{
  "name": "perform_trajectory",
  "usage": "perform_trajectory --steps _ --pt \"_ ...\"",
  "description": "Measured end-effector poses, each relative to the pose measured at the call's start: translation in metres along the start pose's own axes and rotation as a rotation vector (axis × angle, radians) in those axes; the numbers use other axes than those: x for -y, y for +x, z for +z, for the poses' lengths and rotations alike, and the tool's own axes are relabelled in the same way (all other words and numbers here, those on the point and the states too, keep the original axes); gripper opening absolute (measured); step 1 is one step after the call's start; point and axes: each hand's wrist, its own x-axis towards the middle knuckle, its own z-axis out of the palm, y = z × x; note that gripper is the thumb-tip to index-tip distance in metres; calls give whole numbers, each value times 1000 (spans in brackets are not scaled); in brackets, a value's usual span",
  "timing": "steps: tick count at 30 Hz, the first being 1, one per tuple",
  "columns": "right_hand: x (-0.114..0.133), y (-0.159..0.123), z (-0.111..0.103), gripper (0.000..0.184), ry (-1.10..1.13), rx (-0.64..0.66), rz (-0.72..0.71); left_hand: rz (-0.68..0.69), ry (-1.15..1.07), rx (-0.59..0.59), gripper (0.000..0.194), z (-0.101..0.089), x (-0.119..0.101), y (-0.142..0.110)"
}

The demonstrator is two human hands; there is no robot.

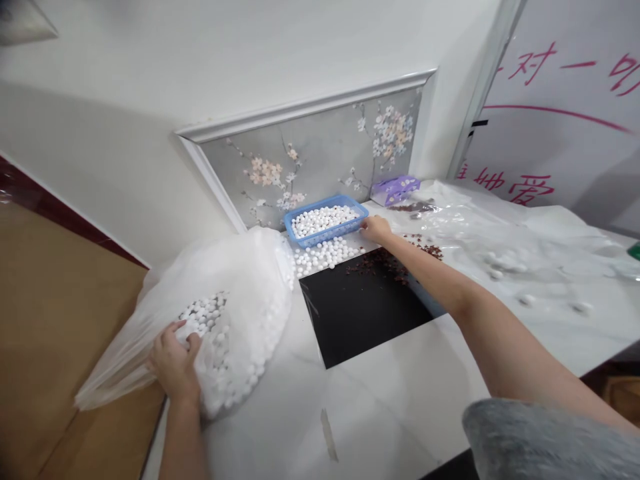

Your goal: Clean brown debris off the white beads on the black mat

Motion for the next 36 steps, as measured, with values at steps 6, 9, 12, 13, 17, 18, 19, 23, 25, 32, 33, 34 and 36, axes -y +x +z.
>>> perform_trajectory --steps 6,9,12,13,17,18,19,23,25,32,33,34,36 --pt "18 -3 14 20 150 73 -174 3 -3 -3 40 2 1 0" --pt "25 -4 19 21 175 47 -204 0 -3 -4 41 2 1 0" --pt "29 -5 21 19 178 50 -255 7 -5 -21 40 2 2 0" --pt "29 -5 21 19 174 56 -271 10 -5 -24 40 2 3 0" --pt "21 -7 11 21 130 53 -283 4 -8 -14 39 3 3 0" --pt "16 -8 7 22 111 46 -280 2 -7 -9 39 2 2 0" --pt "11 -10 1 22 90 42 -279 1 -7 -6 39 2 2 0" --pt "-12 -21 -21 21 17 132 -325 -3 -3 4 39 -1 -2 -1" --pt "-20 -28 -27 21 -7 192 -349 -4 -1 11 39 -2 -3 -1" --pt "-8 -36 -21 17 -25 226 -393 8 -27 -10 36 -2 -2 -1" --pt "-5 -36 -20 17 -22 227 -401 10 -23 -7 36 -2 -2 -1" --pt "-2 -36 -20 17 -20 225 -406 12 -17 -3 36 -1 -1 -1" --pt "2 -36 -21 15 -24 204 -405 18 -6 4 37 -1 0 -1"
